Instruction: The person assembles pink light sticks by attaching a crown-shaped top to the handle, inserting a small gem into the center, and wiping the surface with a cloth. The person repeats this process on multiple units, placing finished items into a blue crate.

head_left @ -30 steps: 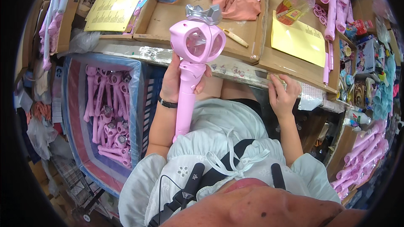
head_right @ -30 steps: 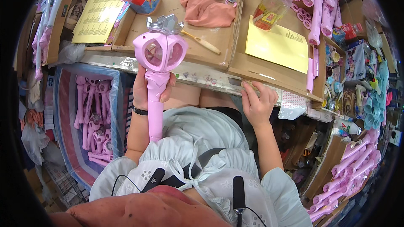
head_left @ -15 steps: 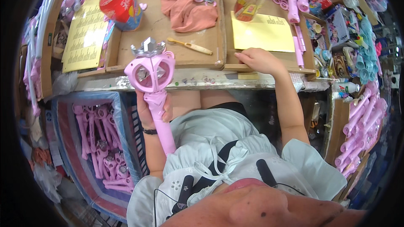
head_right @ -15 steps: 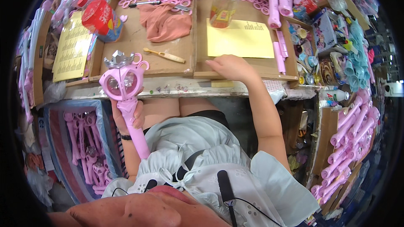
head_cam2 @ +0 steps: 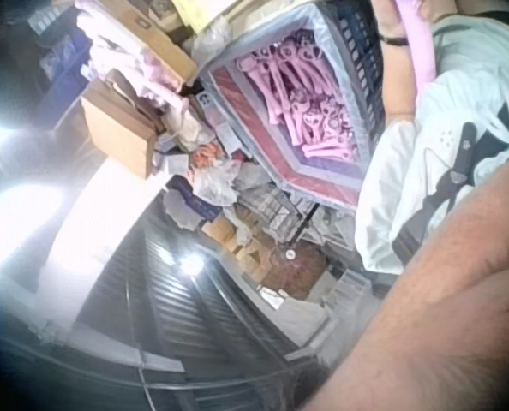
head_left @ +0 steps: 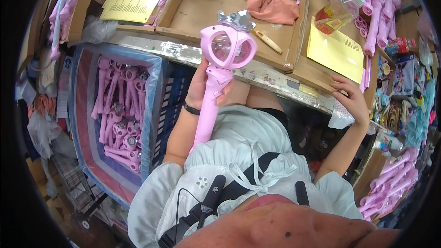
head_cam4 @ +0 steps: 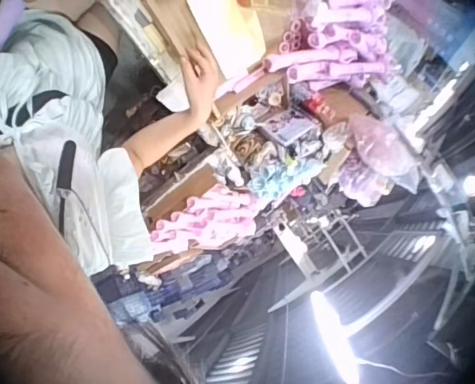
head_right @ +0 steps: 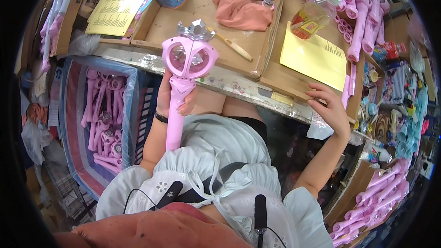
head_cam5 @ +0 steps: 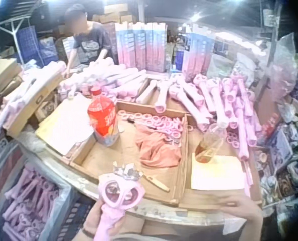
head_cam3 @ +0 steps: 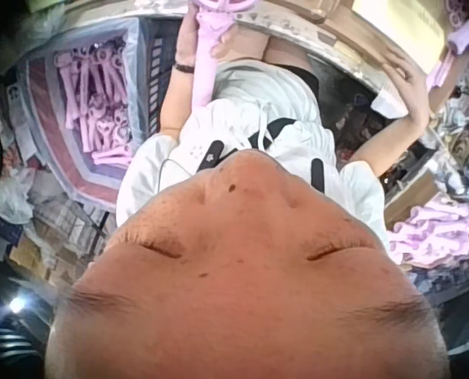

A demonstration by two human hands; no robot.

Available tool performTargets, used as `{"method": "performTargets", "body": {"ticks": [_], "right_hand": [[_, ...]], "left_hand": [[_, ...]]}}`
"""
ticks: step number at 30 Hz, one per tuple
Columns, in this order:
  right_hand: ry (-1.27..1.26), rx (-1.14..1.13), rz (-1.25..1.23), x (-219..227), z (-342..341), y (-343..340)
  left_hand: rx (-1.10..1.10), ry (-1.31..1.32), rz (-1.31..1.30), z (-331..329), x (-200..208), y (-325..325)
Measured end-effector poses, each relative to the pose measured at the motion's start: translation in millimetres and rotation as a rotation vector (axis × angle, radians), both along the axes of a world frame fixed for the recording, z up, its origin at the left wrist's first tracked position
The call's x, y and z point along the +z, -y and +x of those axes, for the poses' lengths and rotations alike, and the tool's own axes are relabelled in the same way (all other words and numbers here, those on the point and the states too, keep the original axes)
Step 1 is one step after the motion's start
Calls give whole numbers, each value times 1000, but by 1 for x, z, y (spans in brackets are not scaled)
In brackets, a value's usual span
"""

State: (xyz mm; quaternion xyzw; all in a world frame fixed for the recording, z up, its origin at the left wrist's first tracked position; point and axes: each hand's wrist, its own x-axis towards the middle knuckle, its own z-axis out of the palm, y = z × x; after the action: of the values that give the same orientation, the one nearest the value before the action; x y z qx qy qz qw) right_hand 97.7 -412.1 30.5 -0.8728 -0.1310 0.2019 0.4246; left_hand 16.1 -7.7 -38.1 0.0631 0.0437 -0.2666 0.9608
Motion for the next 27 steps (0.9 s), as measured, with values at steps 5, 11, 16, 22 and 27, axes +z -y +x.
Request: {"method": "performTargets", "body": {"ticks": [5,11,16,22,27], "right_hand": [[256,-147,213,-1,-3,-12],[507,106,-1,6,-39,-119],[762,184,171,-2,-47,-191],[917,102,160,-1,-52,-200],[1005,46,87,-3,-54,-199]], "left_hand": [[-9,5,6,2,3,2],[-4,26,66,4,11,10],[39,-4,248,4,21,10],[67,-22,428,2,33,12],[80,4,517,3,39,14]]}}
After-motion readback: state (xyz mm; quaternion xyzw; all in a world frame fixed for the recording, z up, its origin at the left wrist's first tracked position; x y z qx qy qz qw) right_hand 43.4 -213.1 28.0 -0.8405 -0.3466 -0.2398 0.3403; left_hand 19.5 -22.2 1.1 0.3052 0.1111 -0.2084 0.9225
